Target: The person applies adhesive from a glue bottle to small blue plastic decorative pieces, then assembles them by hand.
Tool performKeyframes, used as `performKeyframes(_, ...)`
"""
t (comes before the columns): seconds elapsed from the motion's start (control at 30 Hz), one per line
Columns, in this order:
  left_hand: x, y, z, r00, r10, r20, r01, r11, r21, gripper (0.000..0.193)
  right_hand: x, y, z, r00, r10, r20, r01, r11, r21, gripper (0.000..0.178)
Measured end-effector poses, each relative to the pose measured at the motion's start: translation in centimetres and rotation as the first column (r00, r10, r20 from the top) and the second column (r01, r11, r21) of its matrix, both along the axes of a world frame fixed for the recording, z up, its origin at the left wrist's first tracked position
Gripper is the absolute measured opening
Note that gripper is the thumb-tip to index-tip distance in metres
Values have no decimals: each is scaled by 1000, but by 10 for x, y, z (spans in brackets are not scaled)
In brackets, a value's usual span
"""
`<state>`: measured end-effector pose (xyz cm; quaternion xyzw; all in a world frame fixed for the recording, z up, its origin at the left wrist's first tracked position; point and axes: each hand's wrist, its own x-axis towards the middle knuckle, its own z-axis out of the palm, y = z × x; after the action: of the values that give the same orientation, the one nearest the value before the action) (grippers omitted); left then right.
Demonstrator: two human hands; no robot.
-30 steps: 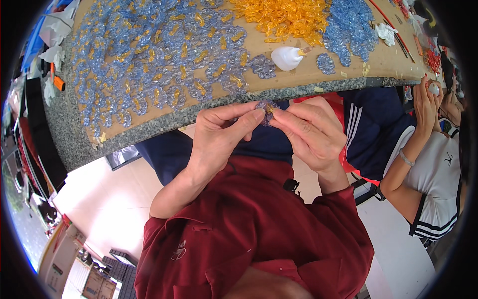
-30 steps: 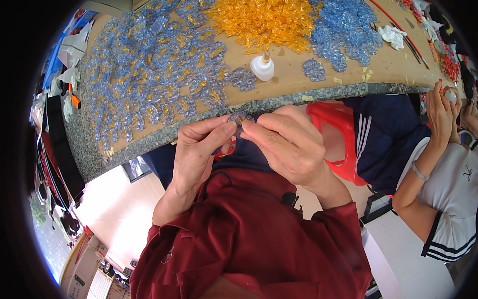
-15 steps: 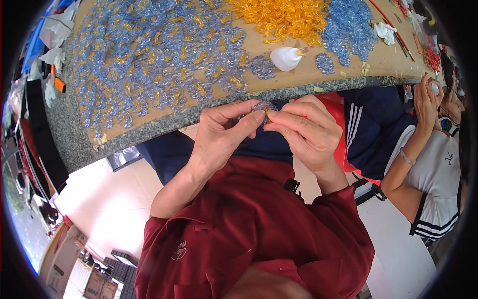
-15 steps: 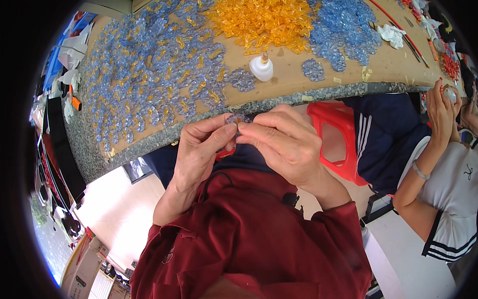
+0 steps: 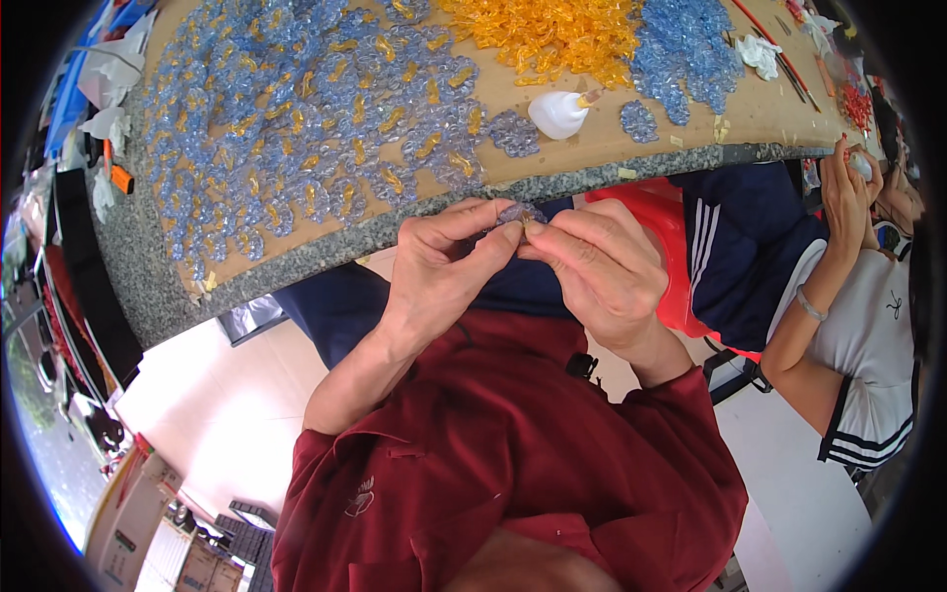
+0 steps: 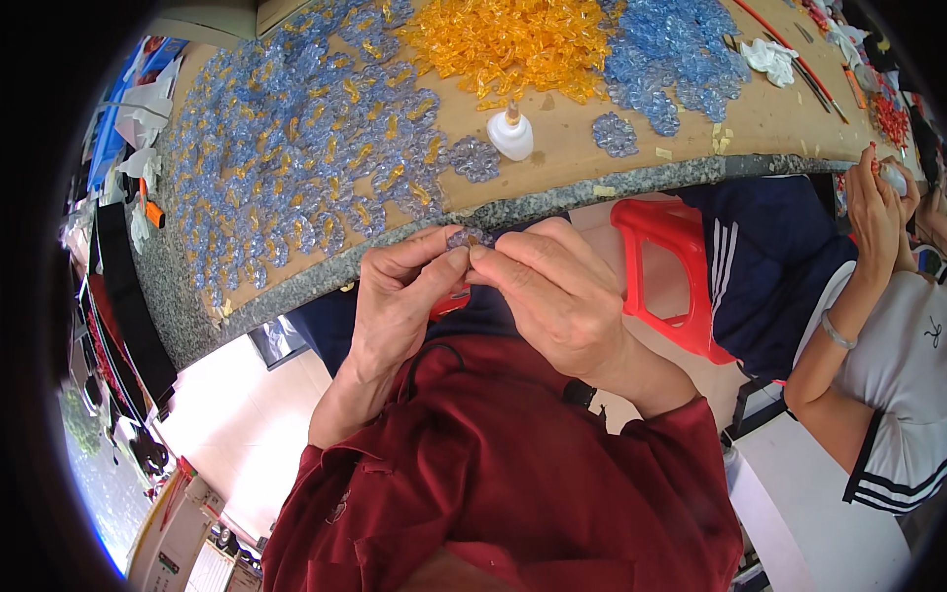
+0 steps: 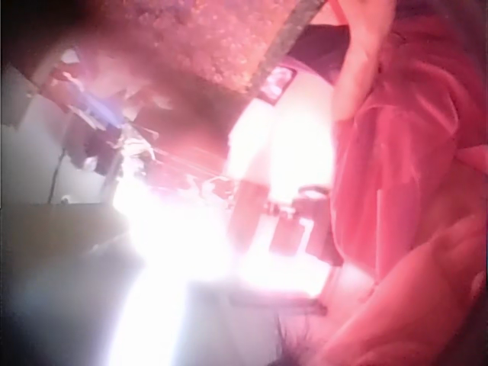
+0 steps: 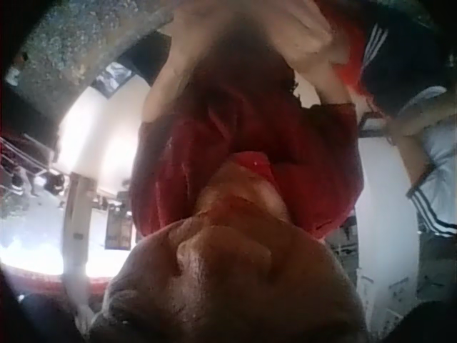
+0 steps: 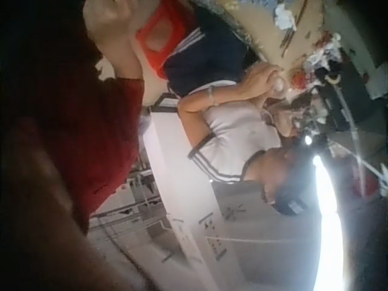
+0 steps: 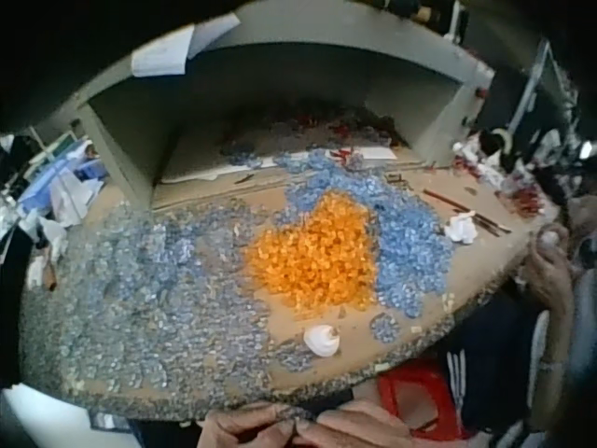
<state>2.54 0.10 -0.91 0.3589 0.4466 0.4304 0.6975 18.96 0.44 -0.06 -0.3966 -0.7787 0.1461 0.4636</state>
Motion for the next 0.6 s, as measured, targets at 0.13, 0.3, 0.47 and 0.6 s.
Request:
performKeyframes(0.13, -3, 1, 2, 984, 20, 178, 10, 986, -165, 15, 2, -2, 8, 999, 36, 30, -35, 998, -47, 30)
performKeyframes(0.3, 4, -1, 10, 980, 89, 180, -56, 982, -179, 14, -1, -3, 10, 998, 24, 63, -23, 1000, -12, 31)
performKeyframes(0.47, 7, -2, 11, 988, 135, 82, -115, 972, -206, 14, -7, 1, 2, 995, 24, 99, -33, 995, 90, 29)
performKeyframes(0.6, 7, -2, 8, 992, 116, -47, -120, 986, -112, 15, -11, 0, -1, 997, -3, 79, -6, 994, 109, 29)
